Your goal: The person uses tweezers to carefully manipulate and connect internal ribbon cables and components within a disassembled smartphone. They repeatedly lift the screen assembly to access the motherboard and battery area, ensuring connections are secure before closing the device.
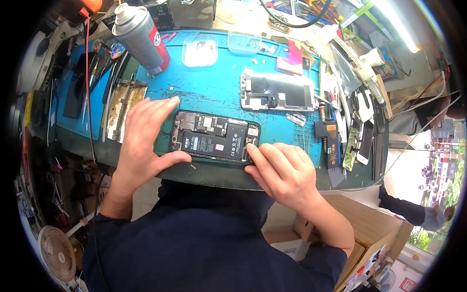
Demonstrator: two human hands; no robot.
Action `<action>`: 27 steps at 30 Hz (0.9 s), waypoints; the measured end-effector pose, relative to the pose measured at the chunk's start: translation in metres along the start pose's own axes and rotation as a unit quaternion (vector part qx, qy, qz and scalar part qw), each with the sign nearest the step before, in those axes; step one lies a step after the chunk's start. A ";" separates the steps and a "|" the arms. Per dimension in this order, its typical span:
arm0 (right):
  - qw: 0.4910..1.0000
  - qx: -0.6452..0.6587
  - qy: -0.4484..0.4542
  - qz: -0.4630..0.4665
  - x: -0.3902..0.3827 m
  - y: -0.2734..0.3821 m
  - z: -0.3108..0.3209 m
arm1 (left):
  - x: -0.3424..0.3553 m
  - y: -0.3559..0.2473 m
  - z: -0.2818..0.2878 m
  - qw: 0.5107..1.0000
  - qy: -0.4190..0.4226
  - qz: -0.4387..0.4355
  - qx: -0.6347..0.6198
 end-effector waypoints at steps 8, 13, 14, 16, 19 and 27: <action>1.000 -0.002 0.000 0.005 0.002 -0.001 -0.001 | -0.003 0.003 0.000 1.000 0.029 0.012 0.003; 1.000 -0.020 0.009 0.008 0.001 0.001 -0.002 | -0.001 0.004 0.000 0.999 0.043 0.008 -0.001; 1.000 -0.015 0.011 0.008 0.001 0.001 -0.001 | 0.000 0.003 0.001 0.999 0.044 0.007 0.000; 1.000 -0.007 0.014 0.007 0.001 0.000 -0.001 | 0.000 0.003 0.002 0.999 0.046 0.007 -0.001; 1.000 0.009 0.006 0.004 0.000 -0.001 -0.002 | -0.001 0.003 0.002 0.999 0.046 0.008 -0.001; 0.997 0.063 0.030 -0.012 0.004 -0.009 0.007 | 0.002 0.001 0.002 0.999 0.050 0.006 -0.021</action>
Point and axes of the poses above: each hand's wrist, its own x-axis towards the middle knuckle, its own z-axis out of the back of the hand, y = z × x, the point moved 2 cm from there along x, towards the middle knuckle, and after that the axes turned 4 degrees about y, right-handed, at the moved point
